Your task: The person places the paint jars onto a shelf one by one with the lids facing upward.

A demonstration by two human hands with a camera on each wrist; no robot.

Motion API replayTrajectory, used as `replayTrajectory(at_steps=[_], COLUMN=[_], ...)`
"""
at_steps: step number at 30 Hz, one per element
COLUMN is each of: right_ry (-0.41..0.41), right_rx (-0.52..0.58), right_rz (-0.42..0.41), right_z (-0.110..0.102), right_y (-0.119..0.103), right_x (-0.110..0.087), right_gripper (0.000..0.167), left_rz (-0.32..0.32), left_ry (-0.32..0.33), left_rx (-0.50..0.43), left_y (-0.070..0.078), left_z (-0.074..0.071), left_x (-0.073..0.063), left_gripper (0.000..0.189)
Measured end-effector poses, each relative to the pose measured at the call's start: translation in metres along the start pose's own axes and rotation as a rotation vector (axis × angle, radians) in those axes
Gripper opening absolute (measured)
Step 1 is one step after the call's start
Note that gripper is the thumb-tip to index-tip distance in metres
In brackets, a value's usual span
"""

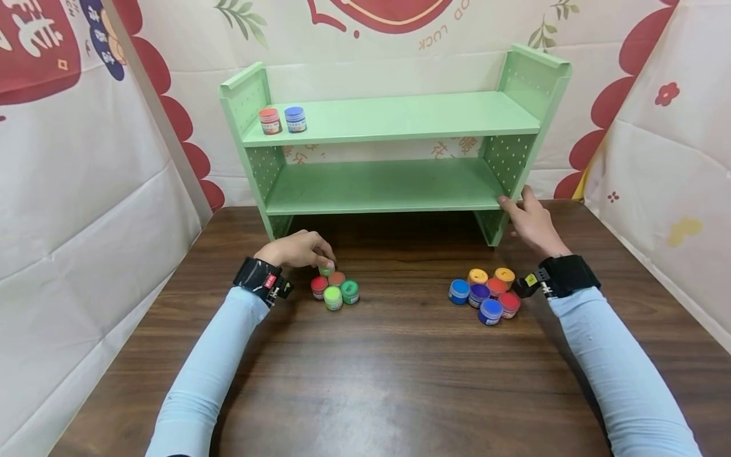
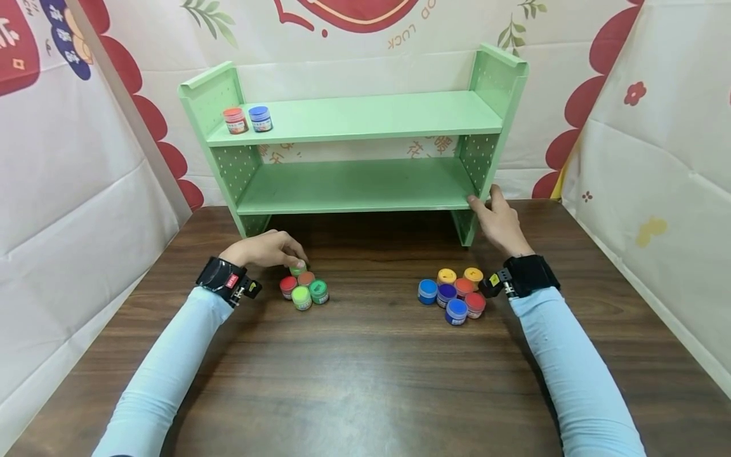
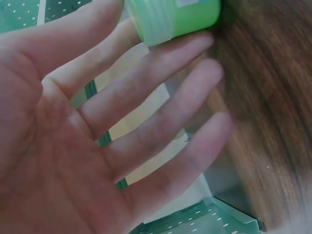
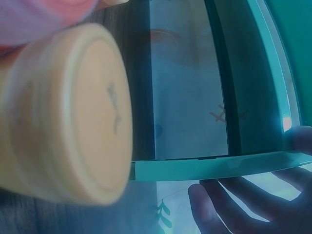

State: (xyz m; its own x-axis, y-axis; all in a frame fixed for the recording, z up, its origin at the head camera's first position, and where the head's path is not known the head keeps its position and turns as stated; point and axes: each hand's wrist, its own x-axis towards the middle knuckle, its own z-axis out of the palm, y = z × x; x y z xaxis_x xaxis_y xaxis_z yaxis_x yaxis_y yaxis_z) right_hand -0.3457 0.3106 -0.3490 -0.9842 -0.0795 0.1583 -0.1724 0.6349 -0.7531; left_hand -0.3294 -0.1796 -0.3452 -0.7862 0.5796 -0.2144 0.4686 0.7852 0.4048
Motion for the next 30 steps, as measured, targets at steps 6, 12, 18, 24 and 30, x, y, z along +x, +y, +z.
replayTrajectory(at_steps=[6, 12, 18, 24, 30], right_ry=[0.007, 0.007, 0.006, 0.006, 0.009], right_rx=[-0.001, 0.01, 0.0, 0.0, -0.001], right_rz=[-0.004, -0.009, -0.012, -0.013, -0.014], right_z=[0.0, 0.0, 0.001, 0.001, 0.001], right_y=[0.0, 0.0, 0.0, -0.001, 0.0], right_x=[-0.001, -0.001, -0.001, 0.0, -0.001], right_gripper=[0.081, 0.081, 0.081, 0.081, 0.079], left_rz=[0.002, 0.007, 0.007, 0.005, 0.025], left_ry=[0.035, 0.096, 0.114, 0.103, 0.144], left_rx=[-0.028, -0.01, 0.0, -0.01, 0.02], left_y=[0.002, 0.003, 0.005, 0.005, 0.007], left_z=[0.004, 0.011, 0.01, 0.009, 0.012], left_x=[0.005, 0.01, 0.008, 0.006, 0.009], left_gripper=[0.028, 0.031, 0.032, 0.034, 0.036])
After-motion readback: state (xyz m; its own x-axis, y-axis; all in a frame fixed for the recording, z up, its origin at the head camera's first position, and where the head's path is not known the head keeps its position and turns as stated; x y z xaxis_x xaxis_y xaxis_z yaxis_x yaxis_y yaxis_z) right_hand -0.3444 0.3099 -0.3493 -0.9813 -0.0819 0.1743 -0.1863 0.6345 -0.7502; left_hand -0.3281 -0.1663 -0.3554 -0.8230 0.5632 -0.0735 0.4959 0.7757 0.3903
